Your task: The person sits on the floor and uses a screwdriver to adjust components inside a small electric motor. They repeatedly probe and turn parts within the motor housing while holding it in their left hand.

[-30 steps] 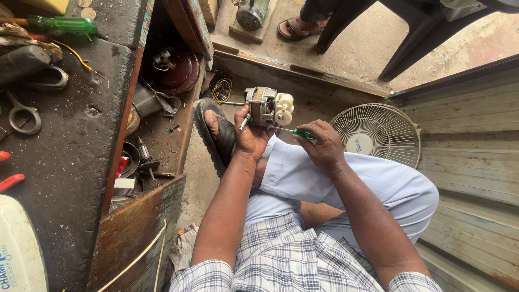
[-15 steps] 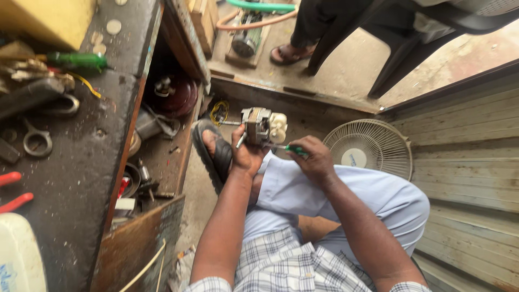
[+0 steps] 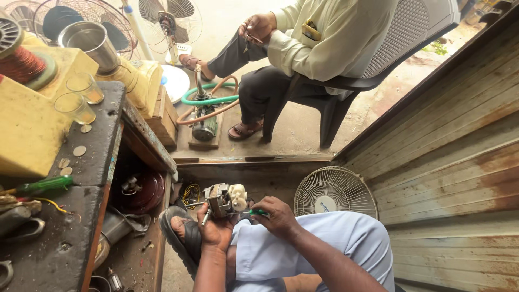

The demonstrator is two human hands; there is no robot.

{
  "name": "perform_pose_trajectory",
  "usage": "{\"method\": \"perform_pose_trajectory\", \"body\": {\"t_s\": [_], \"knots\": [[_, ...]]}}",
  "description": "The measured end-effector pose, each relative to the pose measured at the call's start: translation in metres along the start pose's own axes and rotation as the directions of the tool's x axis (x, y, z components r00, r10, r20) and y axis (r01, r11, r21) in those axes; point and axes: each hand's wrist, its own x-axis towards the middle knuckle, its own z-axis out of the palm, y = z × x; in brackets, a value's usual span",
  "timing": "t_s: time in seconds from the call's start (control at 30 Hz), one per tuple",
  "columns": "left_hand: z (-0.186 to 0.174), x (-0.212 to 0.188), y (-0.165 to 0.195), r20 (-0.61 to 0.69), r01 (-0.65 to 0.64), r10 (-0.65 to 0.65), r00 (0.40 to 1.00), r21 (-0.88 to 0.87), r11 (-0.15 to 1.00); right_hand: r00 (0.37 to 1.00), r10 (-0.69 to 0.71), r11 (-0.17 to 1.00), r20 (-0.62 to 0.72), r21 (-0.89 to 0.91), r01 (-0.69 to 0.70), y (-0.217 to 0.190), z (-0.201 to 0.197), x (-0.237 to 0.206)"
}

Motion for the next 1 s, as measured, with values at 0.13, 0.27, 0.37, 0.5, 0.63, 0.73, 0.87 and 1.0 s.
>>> {"method": "perform_pose_trajectory", "body": {"t_s": [0.13,0.27,0.37,0.5,0.63,0.73,0.87,1.0], "knots": [[0.004,0.001,-0.004,-0.044,0.034,-0.032,0.999,0.043,0.998,0.999,0.036,0.999,-0.005,0.016,-0.036,0.002,-0.001,0.0],[-0.004,0.013,-0.007,0.011,0.063,-0.063,0.998,0.034,0.997,0.989,-0.105,0.989,-0.1,0.095,0.115,0.008,0.004,0.006],[-0.03,0.028,-0.008,0.101,0.039,-0.03,0.994,-0.089,0.995,0.932,-0.326,0.938,-0.16,-0.179,0.297,0.018,0.016,0.003],[-0.073,0.041,-0.012,0.014,0.073,-0.073,0.997,-0.061,0.995,0.965,-0.229,0.967,-0.131,-0.142,0.211,0.019,0.026,-0.013],[-0.093,0.043,-0.013,0.001,0.073,-0.073,0.997,-0.001,0.997,0.969,-0.234,0.958,-0.079,-0.186,0.217,0.013,0.025,-0.016],[-0.093,0.045,-0.011,-0.002,0.092,-0.093,0.996,-0.06,0.994,0.976,-0.209,0.961,-0.053,-0.198,0.195,0.008,0.023,-0.009],[-0.093,0.048,-0.01,-0.009,0.102,-0.103,0.995,-0.05,0.993,0.98,-0.189,0.963,-0.055,-0.205,0.174,0.006,0.023,-0.006],[-0.097,0.052,-0.011,-0.032,0.115,-0.117,0.993,-0.05,0.992,0.98,-0.195,0.957,-0.028,-0.222,0.184,0.011,0.027,-0.008]]}}
